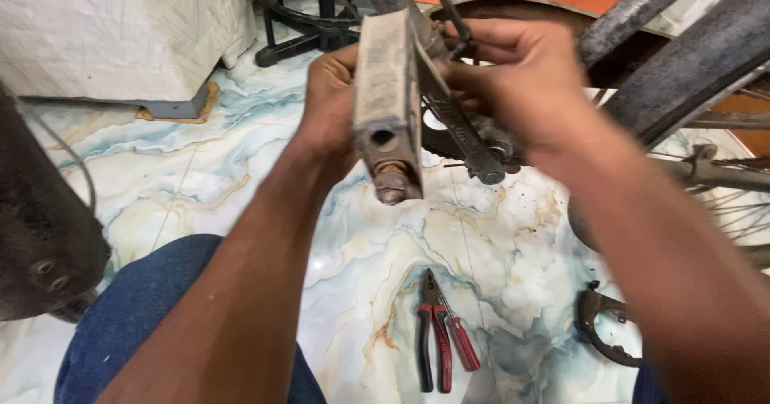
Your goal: The person uses a screwdriver and pliers to adjust and tighten components on the bicycle chain guard and pedal crank. They manipulate the chain guard and pedal arm, using tools to secure fasteners and ensure proper alignment.
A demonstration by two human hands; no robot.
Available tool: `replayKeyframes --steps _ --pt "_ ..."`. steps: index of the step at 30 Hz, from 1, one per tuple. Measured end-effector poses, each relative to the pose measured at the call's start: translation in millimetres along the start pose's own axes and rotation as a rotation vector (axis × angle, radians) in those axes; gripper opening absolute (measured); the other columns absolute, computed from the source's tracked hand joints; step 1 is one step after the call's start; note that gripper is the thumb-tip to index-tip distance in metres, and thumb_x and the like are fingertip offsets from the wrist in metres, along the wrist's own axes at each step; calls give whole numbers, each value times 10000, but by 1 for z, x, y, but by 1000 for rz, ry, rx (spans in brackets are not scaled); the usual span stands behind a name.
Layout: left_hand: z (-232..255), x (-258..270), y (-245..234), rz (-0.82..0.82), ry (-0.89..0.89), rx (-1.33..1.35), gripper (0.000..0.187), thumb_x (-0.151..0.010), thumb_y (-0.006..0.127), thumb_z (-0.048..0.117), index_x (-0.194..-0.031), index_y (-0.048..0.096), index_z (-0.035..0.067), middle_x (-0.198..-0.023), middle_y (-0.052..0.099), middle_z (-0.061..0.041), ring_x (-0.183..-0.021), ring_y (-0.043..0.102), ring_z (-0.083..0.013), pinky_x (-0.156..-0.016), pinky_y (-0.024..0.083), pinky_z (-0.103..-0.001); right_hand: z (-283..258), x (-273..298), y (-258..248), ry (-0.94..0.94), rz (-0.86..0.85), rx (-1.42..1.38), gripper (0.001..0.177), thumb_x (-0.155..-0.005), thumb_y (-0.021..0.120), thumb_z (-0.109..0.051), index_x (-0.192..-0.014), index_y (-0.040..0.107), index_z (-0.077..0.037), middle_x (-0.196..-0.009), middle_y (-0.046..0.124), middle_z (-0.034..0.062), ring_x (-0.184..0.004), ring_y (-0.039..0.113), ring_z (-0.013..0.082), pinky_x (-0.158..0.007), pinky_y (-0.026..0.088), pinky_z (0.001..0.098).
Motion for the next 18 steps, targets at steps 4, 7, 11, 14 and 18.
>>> replayKeyframes --steps 4,7,11,14,18 --pt "3 -1 -1 -9 11 49 138 -936 737 38 -1067 774 10 -870 768 -67 -684 704 -99 -600 591 -277 -35 -20 -23 -459 11 280 169 -996 675 116 -1104 736 1 -1070 759 85 -926 694 97 -823 594 245" --pt "3 -2 3 0 -8 18 130 -966 721 51 -1069 767 -15 -870 768 -72 -679 707 -105 -593 600 -283 -42 -43 -29 -532 -35 782 196 -986 768 -9 -1180 753 -40 -1072 753 112 -853 681 149 -752 542 313" --pt "9 0 -2 41 -27 3 172 -933 721 40 -1088 758 -22 -871 779 -74 -687 722 -102 -601 609 -279 -36 -67 -14 -204 -233 768 272 -968 663 -57 -1211 766 -123 -1003 795 67 -788 712 140 -662 563 319" --pt "9 2 3 25 -20 55 187 -919 726 37 -1091 760 -26 -852 766 -72 -661 704 -104 -584 589 -276 -32 -68 -19 -28 -188 839 310 -984 634 -75 -1245 760 -187 -995 795 86 -709 686 240 -589 539 424" --pt "12 4 7 38 -12 81 180 -927 727 55 -1087 765 -17 -848 767 -66 -653 693 -98 -574 570 -263 -44 -66 -10 -365 -192 927 315 -916 661 15 -1178 781 -113 -992 786 130 -842 747 177 -753 575 356"
Point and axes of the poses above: each hand's wrist, its own x-axis away from the middle knuckle, its own y-axis out of the palm, z = x × y, the point moved 5 cm from there along -x, towards the middle knuckle
